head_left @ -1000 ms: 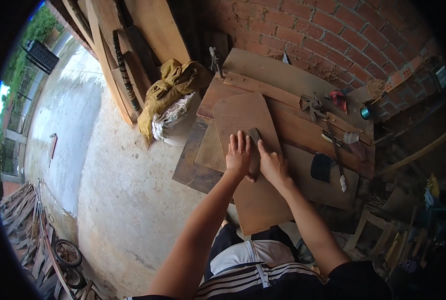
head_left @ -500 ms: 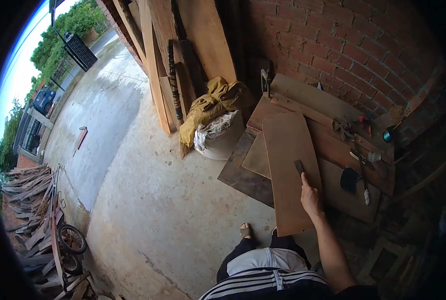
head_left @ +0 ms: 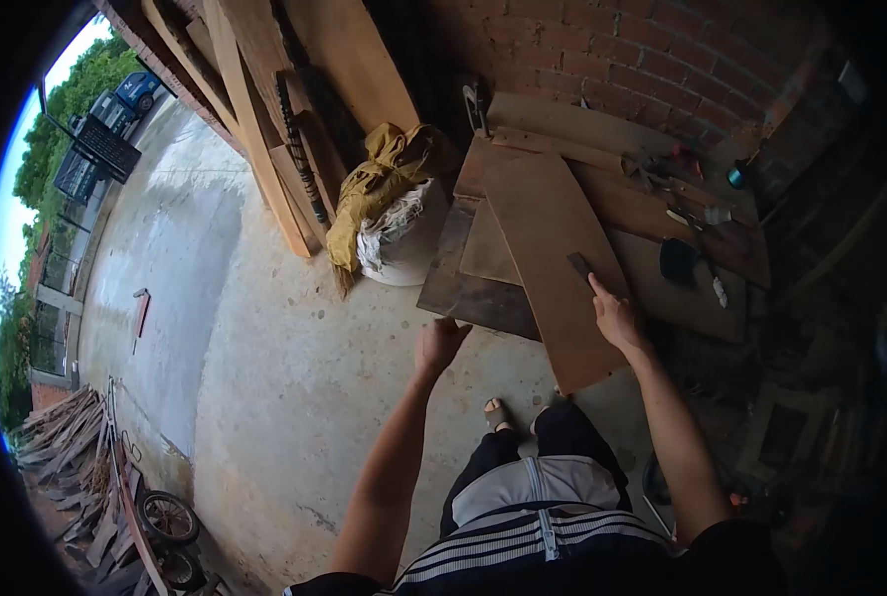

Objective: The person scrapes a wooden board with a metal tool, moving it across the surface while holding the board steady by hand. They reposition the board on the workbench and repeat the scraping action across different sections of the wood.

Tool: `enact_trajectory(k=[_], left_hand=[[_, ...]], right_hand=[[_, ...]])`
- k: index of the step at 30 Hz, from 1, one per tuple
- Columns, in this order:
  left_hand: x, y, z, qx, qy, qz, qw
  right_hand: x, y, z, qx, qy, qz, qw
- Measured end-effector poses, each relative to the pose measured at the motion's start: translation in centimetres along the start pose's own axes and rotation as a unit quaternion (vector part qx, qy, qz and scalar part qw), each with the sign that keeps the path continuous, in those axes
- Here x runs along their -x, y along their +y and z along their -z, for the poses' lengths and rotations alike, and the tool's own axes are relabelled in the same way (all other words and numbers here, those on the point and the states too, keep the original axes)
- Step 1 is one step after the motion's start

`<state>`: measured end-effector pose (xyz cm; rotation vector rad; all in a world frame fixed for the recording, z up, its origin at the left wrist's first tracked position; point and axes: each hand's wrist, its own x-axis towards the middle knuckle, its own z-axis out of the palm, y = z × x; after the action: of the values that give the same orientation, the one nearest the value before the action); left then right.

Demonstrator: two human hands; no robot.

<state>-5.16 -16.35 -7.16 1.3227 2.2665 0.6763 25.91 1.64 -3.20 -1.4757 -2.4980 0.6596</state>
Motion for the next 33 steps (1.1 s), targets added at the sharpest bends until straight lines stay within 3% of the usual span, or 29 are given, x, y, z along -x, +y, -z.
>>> enact_trajectory(k=[2,5,7,8,10,12,14,16,20,22,25,33], left_hand=[[-5.8,6.2,1.7,0.072,-0.005,-0.048,0.996],[-7.7,13.2,0.9,0.154,-0.068,-0.094,0.981],[-8.2,14.6,-2.2,-0.049,-0.069,-0.282,0.956],[-8.5,15.4,-3.4,-0.051,-0.084,-0.298,0.949],[-9.1,16.8,-5.6,-0.183,-0.177,-0.239,0.937],[-10.6,16.5,-7.6,-0.217,-0.173,-0.262,0.924],[-11.5,17.5,-7.4,-0.291,-0.188,-0.193,0.918],[-12.3,17.5,-8.2,-0.302,-0.201,-0.180,0.914],[-12.7,17.7,-9.0,-0.339,-0.214,-0.150,0.904],[-12.9,17.4,-8.8,-0.338,-0.206,-0.154,0.905],[-12.4,17.0,-9.0,-0.329,-0.198,-0.164,0.909],[-11.2,18.6,-7.9,-0.316,-0.183,-0.140,0.920]], right_hand=[[3.1,0.0,1.8,0.007,-0.015,-0.014,1.000],[7.8,3.3,1.5,-0.037,0.026,0.027,0.999],[11.4,3.6,2.7,-0.065,0.032,-0.001,0.997],[13.2,4.1,3.3,-0.051,0.025,-0.003,0.998],[16.3,4.9,4.5,-0.036,0.027,-0.027,0.999],[18.8,4.9,5.5,-0.034,0.009,-0.077,0.996],[20.4,4.9,6.7,-0.034,0.006,-0.086,0.996],[20.8,5.1,7.2,0.054,-0.049,-0.092,0.993],[17.8,5.3,5.4,0.092,-0.045,-0.068,0.992],[14.7,5.6,4.5,0.072,0.051,-0.028,0.996],[12.8,6.1,4.5,0.057,0.038,-0.014,0.998],[17.7,8.0,8.2,0.086,-0.085,-0.030,0.992]])
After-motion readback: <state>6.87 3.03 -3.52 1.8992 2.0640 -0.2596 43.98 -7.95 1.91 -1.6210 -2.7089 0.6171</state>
